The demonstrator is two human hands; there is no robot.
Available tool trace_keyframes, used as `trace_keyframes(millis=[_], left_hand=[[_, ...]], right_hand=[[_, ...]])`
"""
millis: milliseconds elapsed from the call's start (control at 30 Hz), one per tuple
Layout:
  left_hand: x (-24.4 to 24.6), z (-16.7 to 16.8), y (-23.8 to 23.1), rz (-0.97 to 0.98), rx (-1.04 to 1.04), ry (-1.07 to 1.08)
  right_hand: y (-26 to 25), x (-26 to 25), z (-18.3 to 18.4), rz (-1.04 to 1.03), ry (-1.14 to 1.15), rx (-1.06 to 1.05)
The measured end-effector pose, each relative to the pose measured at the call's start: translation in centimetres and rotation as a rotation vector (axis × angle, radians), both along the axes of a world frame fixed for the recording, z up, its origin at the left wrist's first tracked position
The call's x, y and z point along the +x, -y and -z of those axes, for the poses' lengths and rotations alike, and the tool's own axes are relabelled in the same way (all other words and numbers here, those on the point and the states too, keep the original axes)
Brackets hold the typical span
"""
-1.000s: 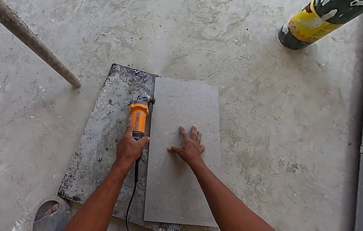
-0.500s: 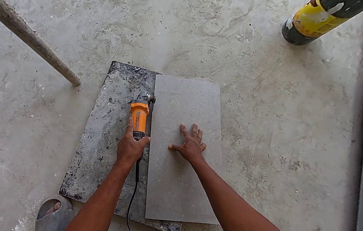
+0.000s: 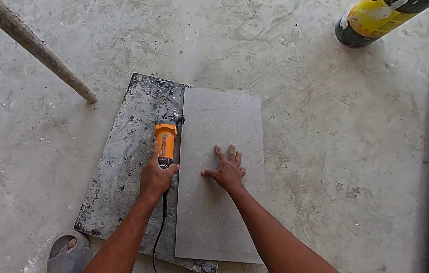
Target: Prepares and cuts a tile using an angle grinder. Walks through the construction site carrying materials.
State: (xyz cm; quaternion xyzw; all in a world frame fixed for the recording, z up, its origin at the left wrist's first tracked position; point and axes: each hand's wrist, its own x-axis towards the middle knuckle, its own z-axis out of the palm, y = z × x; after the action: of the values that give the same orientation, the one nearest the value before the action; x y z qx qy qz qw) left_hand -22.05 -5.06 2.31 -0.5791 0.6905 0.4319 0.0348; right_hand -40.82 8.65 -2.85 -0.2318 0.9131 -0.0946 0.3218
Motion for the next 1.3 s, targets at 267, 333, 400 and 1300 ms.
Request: trace_keyframes(millis=[267,333,400,1300], left_hand=[[0.2,-0.3,-0.1,0.001,0.015,0.014],[0.2,-0.3,-0.1,0.011,0.015,0.024],[0.2,-0.3,-0.1,0.015,0.017,0.025],[0.9,-0.3,-0.7,-0.006,0.043,0.02]], right_hand=[[0.0,0.0,0.1,-0.002,-0.004,0.003],[0.0,0.0,0.1,0.001,-0.007,-0.003],[-0.1,0.0,0.1,0.001,-0.007,-0.007],[0.0,0.0,0.3,0.003,-0.012,-0.005]])
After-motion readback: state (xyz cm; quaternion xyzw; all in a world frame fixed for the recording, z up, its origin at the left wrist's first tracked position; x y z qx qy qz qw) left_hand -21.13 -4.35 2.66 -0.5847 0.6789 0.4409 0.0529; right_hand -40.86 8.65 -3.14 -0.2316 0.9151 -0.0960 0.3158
